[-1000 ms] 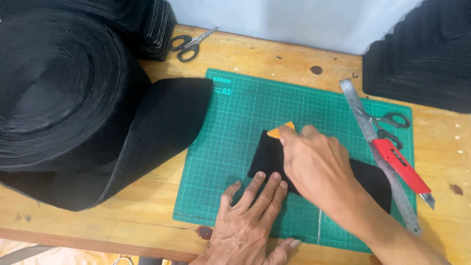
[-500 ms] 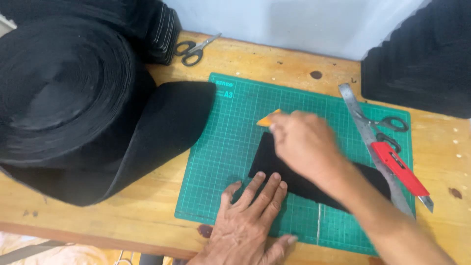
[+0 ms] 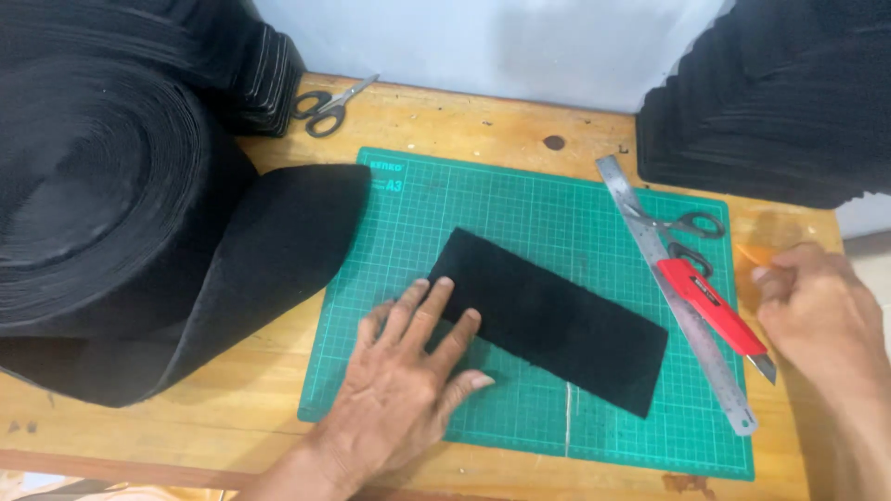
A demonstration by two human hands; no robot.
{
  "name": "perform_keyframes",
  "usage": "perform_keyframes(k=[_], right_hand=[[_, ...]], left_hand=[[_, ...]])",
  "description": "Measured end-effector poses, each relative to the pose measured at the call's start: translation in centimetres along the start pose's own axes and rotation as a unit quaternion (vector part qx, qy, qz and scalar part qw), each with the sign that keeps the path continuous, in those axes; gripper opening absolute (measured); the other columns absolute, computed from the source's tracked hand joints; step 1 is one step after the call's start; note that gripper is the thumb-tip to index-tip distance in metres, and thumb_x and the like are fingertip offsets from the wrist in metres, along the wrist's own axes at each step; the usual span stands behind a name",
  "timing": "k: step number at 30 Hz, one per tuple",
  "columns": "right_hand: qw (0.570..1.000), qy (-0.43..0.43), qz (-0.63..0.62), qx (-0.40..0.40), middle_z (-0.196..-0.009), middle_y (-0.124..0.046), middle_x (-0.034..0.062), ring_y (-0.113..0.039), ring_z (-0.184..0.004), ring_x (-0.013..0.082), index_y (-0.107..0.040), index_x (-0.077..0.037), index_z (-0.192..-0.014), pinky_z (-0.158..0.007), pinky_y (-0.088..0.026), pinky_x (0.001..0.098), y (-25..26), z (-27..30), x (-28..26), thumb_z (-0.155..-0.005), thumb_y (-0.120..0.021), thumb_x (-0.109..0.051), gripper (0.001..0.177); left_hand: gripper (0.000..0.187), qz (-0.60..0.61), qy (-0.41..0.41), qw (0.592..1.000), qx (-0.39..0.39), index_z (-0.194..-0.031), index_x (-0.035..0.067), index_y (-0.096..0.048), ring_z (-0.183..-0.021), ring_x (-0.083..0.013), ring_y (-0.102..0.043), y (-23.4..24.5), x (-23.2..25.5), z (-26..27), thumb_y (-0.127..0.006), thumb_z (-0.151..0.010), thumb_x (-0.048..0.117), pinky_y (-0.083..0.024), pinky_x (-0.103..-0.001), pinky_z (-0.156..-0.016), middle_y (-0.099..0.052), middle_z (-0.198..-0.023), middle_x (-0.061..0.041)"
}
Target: Measuring and cutting a strip of black material using a ruler and scissors on a cutting mat.
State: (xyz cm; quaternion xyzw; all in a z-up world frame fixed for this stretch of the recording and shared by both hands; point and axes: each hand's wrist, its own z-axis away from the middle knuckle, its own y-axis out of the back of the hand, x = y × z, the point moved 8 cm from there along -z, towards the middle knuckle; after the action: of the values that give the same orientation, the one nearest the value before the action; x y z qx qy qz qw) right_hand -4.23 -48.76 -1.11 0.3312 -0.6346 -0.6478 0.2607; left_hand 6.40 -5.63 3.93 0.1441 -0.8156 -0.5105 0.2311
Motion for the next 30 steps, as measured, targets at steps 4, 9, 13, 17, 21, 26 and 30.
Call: perform_keyframes(k=[4,9,13,17,21,26,30], right_hand=[[0.978,0.085,0.185,0.041,-0.122,-0.078,-0.009,-0.063,-0.131,0.0271,-0.079,-0.026,-0.109,-0.115,-0.041,0.0407,0.1,1.8,-3.0,-0.112,-0.047,-0.041,0.036],[0.956,0.228,-0.175,-0.065,-0.117,-0.071,0.0091,-0.068,-0.111,0.025,-0.07,-0.011,-0.127,-0.101,-0.048,0.0385,2.8,8.2,-17.5,-0.075,-0.082,-0.045,0.063],[0.938,0.341,-0.051,-0.019,-0.135,-0.061,0.0151,-0.058,-0.12,0.0345,-0.053,-0.007,-0.142,-0.094,-0.047,0.0479,2.3,10.9,-21.5,-0.068,-0.084,-0.067,0.1],[0.952,0.304,-0.011,-0.022,-0.109,-0.063,0.0121,-0.059,-0.097,0.0354,-0.052,-0.013,-0.143,-0.081,-0.047,0.0478,1.7,10.0,-21.2,-0.061,-0.088,-0.072,0.108],[0.965,0.213,-0.068,-0.14,-0.107,-0.064,0.0097,-0.056,-0.109,0.0323,-0.053,-0.018,-0.14,-0.095,-0.044,0.0471,0.6,8.3,-20.5,-0.052,-0.1,-0.064,0.109],[0.946,0.145,-0.139,-0.253,-0.105,-0.067,0.0084,-0.063,-0.095,0.0274,-0.06,-0.014,-0.116,-0.084,-0.049,0.0434,3.0,7.6,-21.5,-0.087,-0.078,-0.029,0.037],[0.921,0.348,-0.168,-0.045,-0.093,-0.065,0.0128,-0.064,-0.081,0.0333,-0.067,-0.003,-0.114,-0.074,-0.052,0.0467,7.4,8.8,-24.6,-0.089,-0.052,0.002,0.03]], left_hand=[[0.055,-0.016,0.009,1.0,-0.007,-0.138,0.013,-0.062,-0.139,-0.0466,-0.045,-1.2,-1.8,-0.6,-0.048,-0.103,0.054,-0.04,-0.058,-0.101,-0.046,-0.152,-0.029],[0.065,-0.028,0.035,0.999,-0.027,-0.147,0.011,-0.052,-0.13,-0.0427,-0.05,-2.6,-3.4,-1.5,-0.064,-0.095,0.049,-0.042,-0.053,-0.094,-0.044,-0.154,-0.027],[0.076,0.041,0.063,0.996,-0.038,-0.151,0.007,-0.046,-0.117,-0.0394,-0.053,-2.4,-4.0,-2.5,-0.073,-0.09,0.043,-0.045,-0.053,-0.085,-0.055,-0.144,-0.018],[0.08,0.185,0.103,0.976,-0.052,-0.152,0.006,-0.041,-0.123,-0.0372,-0.052,-2.9,-4.5,-3.1,-0.079,-0.084,0.023,-0.041,-0.049,-0.101,-0.052,-0.145,-0.017],[0.082,0.204,0.128,0.969,-0.058,-0.151,0.006,-0.043,-0.126,-0.0401,-0.051,-3.7,-5.0,-3.4,-0.082,-0.081,0.022,-0.041,-0.048,-0.107,-0.05,-0.144,-0.02],[0.028,0.249,0.183,0.95,-0.033,-0.105,0.01,-0.056,-0.084,-0.024,-0.049,-1.4,-3.6,-4.2,-0.076,-0.092,0.025,-0.041,-0.039,-0.073,-0.054,-0.093,-0.006],[0.073,0.406,0.307,0.815,-0.277,-0.116,0.018,-0.071,-0.097,-0.0156,-0.084,-2.7,-0.6,-5.5,-0.03,-0.084,0.069,-0.06,-0.033,-0.077,-0.084,-0.097,-0.005]])
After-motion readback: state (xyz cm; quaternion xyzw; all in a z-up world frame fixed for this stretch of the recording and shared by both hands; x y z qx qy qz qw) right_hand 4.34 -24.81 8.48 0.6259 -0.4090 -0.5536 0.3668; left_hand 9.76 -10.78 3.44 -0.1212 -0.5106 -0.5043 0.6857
